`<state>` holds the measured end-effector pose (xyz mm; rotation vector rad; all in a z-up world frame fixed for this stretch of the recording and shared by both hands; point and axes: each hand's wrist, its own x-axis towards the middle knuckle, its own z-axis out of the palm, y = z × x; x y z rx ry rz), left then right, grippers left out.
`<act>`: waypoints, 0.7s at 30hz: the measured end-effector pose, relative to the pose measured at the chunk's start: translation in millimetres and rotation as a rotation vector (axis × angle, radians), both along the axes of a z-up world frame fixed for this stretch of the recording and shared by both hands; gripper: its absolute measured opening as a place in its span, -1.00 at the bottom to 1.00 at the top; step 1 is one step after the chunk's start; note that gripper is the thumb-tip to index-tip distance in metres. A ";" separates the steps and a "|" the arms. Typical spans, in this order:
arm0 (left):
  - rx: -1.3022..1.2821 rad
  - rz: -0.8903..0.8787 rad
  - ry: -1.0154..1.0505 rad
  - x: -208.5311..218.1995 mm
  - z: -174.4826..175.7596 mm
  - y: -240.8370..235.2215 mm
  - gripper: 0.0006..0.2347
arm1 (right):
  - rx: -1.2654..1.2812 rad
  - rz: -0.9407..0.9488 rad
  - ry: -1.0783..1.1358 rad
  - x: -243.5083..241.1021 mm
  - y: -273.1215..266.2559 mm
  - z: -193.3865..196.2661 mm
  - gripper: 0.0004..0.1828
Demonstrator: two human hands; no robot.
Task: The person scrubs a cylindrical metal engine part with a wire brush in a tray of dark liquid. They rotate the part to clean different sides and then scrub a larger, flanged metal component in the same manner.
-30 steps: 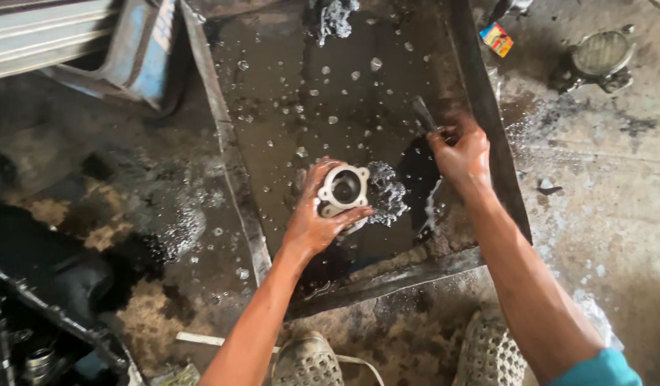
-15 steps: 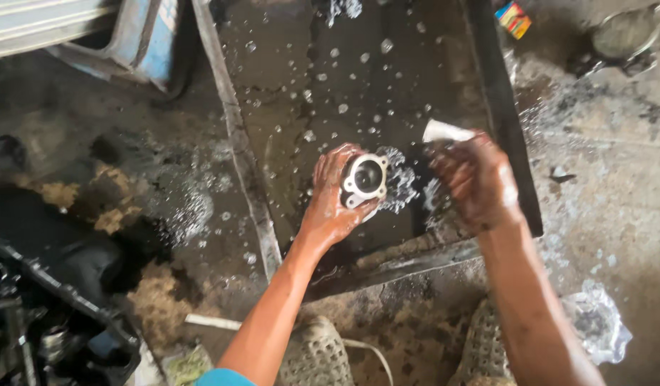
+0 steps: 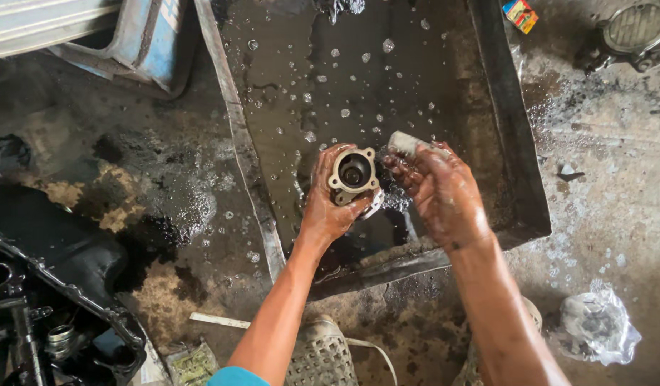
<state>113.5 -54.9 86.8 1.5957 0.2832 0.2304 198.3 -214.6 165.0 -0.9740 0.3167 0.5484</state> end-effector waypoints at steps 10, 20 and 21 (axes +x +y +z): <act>0.237 0.077 -0.054 -5.1 1.9 -13.8 -0.38 | -0.227 -0.133 -0.041 -17.7 21.8 -20.6 -0.92; 0.187 0.098 0.003 -3.7 7.4 -19.2 -0.36 | -0.861 0.030 -0.264 -21.3 44.5 8.1 -0.86; 0.187 0.094 0.012 -4.9 7.5 -19.4 -0.36 | -0.917 0.054 -0.323 -23.0 46.2 10.1 -0.84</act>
